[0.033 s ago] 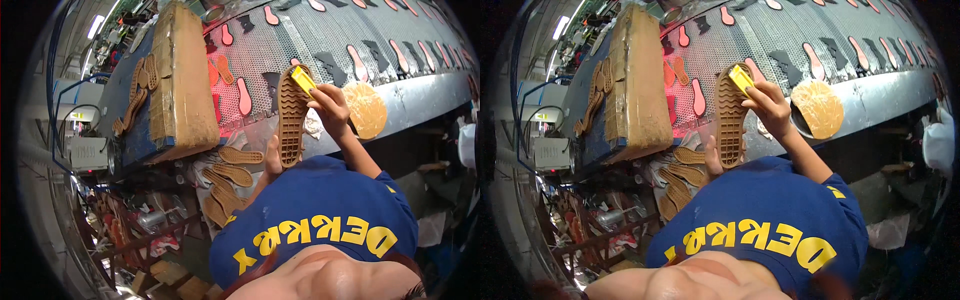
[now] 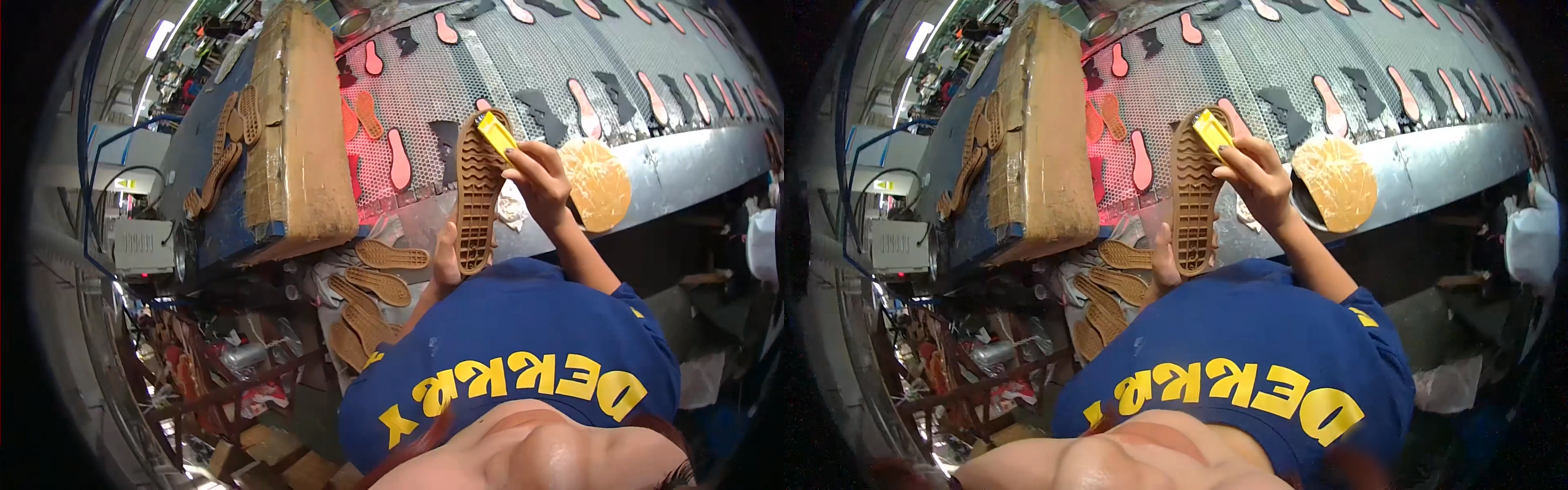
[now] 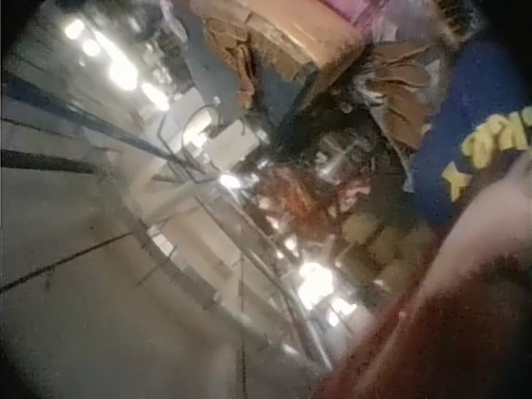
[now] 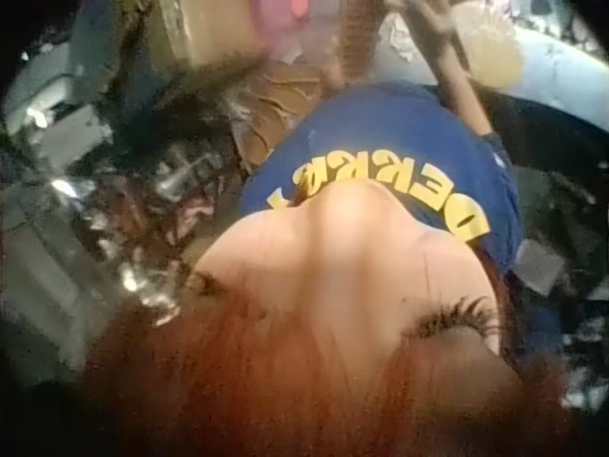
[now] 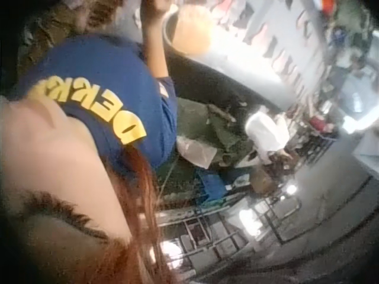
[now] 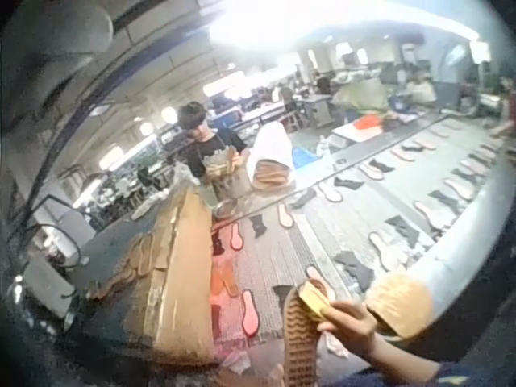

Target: The person cleans the soles of multiple brown sandals using a yellow brush. They pick up each sandal from a pile, scrub the textured bottom surface, and place the cleaned sandal onto a conveyor belt.

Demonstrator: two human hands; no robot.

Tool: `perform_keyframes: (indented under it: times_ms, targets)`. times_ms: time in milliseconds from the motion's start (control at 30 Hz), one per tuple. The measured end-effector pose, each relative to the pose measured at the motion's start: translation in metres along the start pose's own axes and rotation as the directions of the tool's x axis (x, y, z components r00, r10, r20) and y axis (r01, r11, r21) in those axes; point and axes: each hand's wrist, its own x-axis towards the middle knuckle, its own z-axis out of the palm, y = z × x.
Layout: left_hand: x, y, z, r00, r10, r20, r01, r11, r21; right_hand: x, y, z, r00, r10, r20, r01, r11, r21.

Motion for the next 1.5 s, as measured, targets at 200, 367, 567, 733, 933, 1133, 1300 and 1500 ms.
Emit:
perform_keyframes:
  times_ms: [200,367,567,733,933,1133,1300,1500]
  targets:
    - [0.003,0.011,0.013,0.995,0.087,-0.039,-0.069,0.94,0.335,-0.006,0.005,-0.001,0.998,0.033,0.059,-0.037,0.997,0.069]
    - [0.005,0.008,0.002,0.999,0.042,-0.019,-0.037,0.976,0.213,-0.003,0.007,-0.009,0.987,-0.043,0.155,0.03,0.996,0.09]
    - [0.006,0.013,-0.002,0.999,-0.027,-0.026,0.029,0.997,0.066,-0.003,0.0,-0.017,0.949,-0.091,0.303,0.032,0.98,0.195]
    - [0.008,0.014,-0.002,0.998,-0.049,-0.043,0.042,0.987,-0.153,-0.009,-0.007,-0.02,0.915,-0.128,0.382,0.018,0.961,0.277]
    - [0.016,0.015,-0.003,0.976,-0.061,-0.208,-0.001,0.959,-0.285,-0.029,-0.026,-0.02,0.87,-0.188,0.456,0.016,0.935,0.354]
    - [0.015,0.007,-0.026,0.992,-0.044,-0.118,0.007,0.955,-0.298,-0.036,-0.037,-0.025,0.864,-0.2,0.461,-0.011,0.91,0.415]
    - [0.007,0.016,-0.005,0.99,-0.083,-0.116,0.046,0.955,-0.294,-0.02,-0.014,-0.014,0.953,-0.013,0.302,-0.067,0.965,0.254]
    - [-0.001,0.017,-0.005,0.996,-0.081,-0.047,0.07,0.977,-0.203,-0.006,-0.006,-0.007,0.974,0.055,0.221,-0.097,0.978,0.183]
